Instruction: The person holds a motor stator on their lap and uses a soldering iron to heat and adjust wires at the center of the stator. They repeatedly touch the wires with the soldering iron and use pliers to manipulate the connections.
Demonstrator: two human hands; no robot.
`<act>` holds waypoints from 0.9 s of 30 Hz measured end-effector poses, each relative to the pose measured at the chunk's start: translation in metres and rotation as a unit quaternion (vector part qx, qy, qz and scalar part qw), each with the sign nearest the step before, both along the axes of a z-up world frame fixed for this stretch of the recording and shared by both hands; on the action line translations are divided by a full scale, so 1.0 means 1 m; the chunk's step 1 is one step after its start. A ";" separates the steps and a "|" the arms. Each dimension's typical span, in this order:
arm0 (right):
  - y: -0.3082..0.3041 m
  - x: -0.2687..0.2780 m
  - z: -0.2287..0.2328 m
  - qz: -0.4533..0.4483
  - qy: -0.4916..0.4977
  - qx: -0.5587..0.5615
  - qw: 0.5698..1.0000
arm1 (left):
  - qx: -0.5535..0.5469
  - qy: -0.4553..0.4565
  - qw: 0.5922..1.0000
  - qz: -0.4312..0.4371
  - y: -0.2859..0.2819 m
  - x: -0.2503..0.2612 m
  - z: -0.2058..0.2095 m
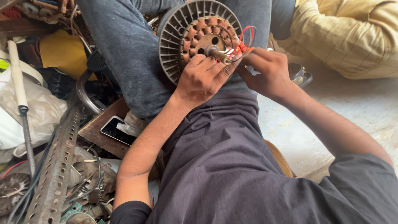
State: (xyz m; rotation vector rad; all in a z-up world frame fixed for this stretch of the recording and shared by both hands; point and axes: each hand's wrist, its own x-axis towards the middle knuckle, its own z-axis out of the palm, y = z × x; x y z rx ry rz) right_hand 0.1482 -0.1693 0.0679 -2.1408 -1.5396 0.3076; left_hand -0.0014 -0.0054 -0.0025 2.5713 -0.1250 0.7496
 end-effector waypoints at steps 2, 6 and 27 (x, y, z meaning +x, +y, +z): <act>-0.003 0.005 -0.004 0.051 -0.081 -0.011 0.995 | -0.005 -0.001 1.000 -0.007 0.001 0.001 0.001; -0.012 -0.002 -0.017 -0.018 0.093 -0.013 0.995 | -0.029 0.003 0.999 -0.024 0.002 0.002 0.004; -0.012 0.010 -0.021 0.041 -0.054 0.051 0.996 | -0.009 0.020 1.000 -0.014 -0.001 0.009 0.004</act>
